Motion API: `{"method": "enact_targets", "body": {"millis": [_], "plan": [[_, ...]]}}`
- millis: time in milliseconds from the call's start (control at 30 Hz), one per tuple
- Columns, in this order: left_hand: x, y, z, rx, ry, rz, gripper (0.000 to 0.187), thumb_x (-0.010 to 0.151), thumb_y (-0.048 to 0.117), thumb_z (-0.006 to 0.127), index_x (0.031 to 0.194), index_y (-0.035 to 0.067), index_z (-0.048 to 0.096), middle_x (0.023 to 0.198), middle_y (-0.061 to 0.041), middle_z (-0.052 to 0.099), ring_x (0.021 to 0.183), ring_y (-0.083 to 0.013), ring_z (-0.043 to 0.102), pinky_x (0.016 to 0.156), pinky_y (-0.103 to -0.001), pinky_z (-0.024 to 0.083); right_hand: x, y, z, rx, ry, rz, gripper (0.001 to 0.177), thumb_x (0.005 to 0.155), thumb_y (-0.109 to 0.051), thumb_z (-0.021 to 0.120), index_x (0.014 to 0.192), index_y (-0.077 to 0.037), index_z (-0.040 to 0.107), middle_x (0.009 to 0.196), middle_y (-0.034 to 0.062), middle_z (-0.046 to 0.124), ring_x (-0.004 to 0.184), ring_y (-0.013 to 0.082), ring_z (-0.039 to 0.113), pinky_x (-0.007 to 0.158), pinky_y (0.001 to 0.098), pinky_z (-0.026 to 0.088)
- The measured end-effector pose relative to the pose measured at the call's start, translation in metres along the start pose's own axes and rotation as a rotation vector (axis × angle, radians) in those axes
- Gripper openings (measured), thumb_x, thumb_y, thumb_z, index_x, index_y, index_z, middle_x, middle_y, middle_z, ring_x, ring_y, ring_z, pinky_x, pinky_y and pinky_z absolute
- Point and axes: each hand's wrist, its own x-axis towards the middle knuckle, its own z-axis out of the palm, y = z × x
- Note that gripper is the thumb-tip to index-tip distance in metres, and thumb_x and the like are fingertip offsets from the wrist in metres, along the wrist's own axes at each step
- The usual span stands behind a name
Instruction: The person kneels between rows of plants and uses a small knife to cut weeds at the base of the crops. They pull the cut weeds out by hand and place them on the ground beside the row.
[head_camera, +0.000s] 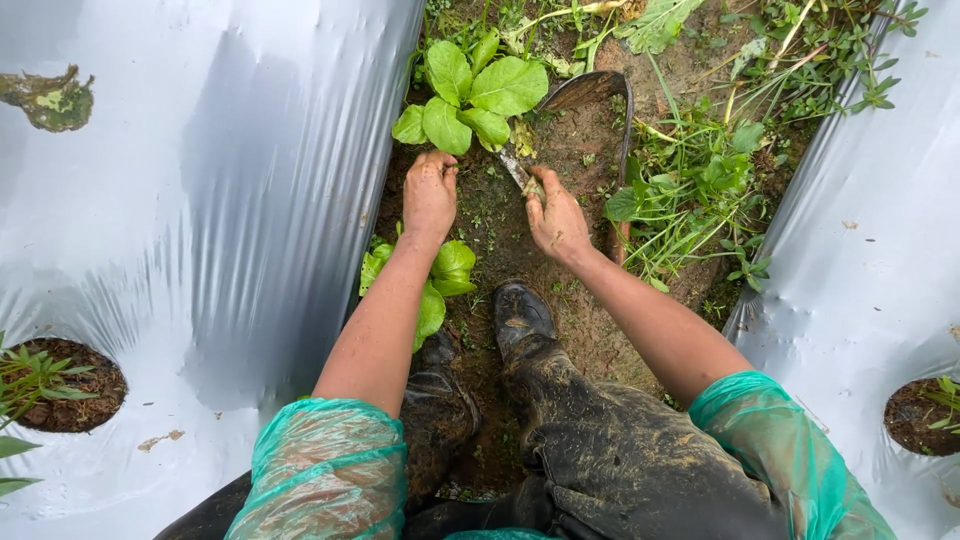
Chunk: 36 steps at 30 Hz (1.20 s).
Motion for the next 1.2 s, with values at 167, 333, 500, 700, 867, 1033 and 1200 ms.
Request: {"method": "enact_targets", "body": {"millis": [167, 333, 500, 700, 867, 1033, 1200], "plan": [[0.010, -0.004, 0.009, 0.325, -0.090, 0.025, 0.013, 0.092, 0.012, 0.076, 0.102, 0.005, 0.078, 0.097, -0.014, 0.070, 0.097, -0.0341, 0.075, 0.080, -0.045, 0.066, 0.023, 0.033, -0.006, -0.149, 0.037, 0.103, 0.044, 0.099, -0.025, 0.064, 0.140, -0.017, 0.051, 0.110, 0.0262, 0.069, 0.106, 0.0512, 0.068, 0.089, 0.0621, 0.055], [0.013, -0.025, 0.028, 0.236, -0.115, 0.068, 0.008, 0.095, 0.011, 0.072, 0.095, 0.005, 0.076, 0.087, -0.014, 0.069, 0.090, -0.0355, 0.074, 0.077, -0.045, 0.064, 0.044, 0.053, 0.008, -0.276, 0.021, -0.037, 0.041, 0.093, -0.019, 0.073, 0.131, -0.017, 0.059, 0.113, 0.0185, 0.066, 0.097, 0.0489, 0.069, 0.081, 0.0612, 0.058], [0.013, -0.027, 0.034, 0.089, -0.221, 0.100, 0.010, 0.093, 0.020, 0.076, 0.096, 0.010, 0.075, 0.086, -0.013, 0.070, 0.089, -0.0376, 0.074, 0.074, -0.048, 0.062, 0.057, 0.055, 0.011, -0.337, 0.021, -0.113, 0.034, 0.091, -0.015, 0.073, 0.123, -0.019, 0.063, 0.111, 0.0117, 0.055, 0.088, 0.0491, 0.068, 0.074, 0.0617, 0.060], [0.003, -0.026, 0.017, 0.262, -0.500, 0.283, 0.006, 0.090, 0.012, 0.076, 0.095, 0.013, 0.076, 0.087, -0.009, 0.071, 0.087, -0.0340, 0.075, 0.077, -0.046, 0.063, 0.070, 0.069, 0.026, -0.430, -0.022, -0.166, 0.023, 0.093, -0.019, 0.065, 0.115, -0.014, 0.060, 0.109, 0.0079, 0.055, 0.090, 0.0454, 0.070, 0.075, 0.0575, 0.060], [-0.003, -0.035, 0.018, 0.350, -0.572, 0.534, 0.014, 0.086, 0.016, 0.078, 0.095, 0.006, 0.075, 0.087, -0.015, 0.068, 0.089, -0.0387, 0.073, 0.081, -0.049, 0.062, 0.076, 0.066, 0.040, -0.420, -0.082, -0.199, 0.024, 0.095, -0.024, 0.060, 0.118, -0.020, 0.057, 0.103, 0.0103, 0.060, 0.094, 0.0413, 0.070, 0.078, 0.0557, 0.059], [-0.009, -0.065, 0.053, 0.498, -0.392, 0.622, 0.012, 0.092, 0.018, 0.064, 0.081, 0.013, 0.067, 0.083, -0.007, 0.062, 0.085, -0.0274, 0.070, 0.076, -0.037, 0.061, 0.071, 0.034, 0.032, -0.496, -0.072, -0.256, 0.023, 0.092, -0.023, 0.065, 0.114, -0.016, 0.059, 0.105, 0.0099, 0.058, 0.094, 0.0407, 0.070, 0.077, 0.0527, 0.060], [-0.009, -0.063, 0.056, 0.328, -0.471, 0.594, 0.015, 0.094, 0.018, 0.059, 0.081, 0.012, 0.063, 0.084, -0.008, 0.063, 0.086, -0.0311, 0.071, 0.078, -0.040, 0.061, 0.078, 0.061, 0.040, -0.506, -0.092, -0.180, 0.021, 0.091, -0.027, 0.065, 0.108, -0.016, 0.058, 0.101, 0.0101, 0.059, 0.089, 0.0421, 0.071, 0.077, 0.0544, 0.060]]}}
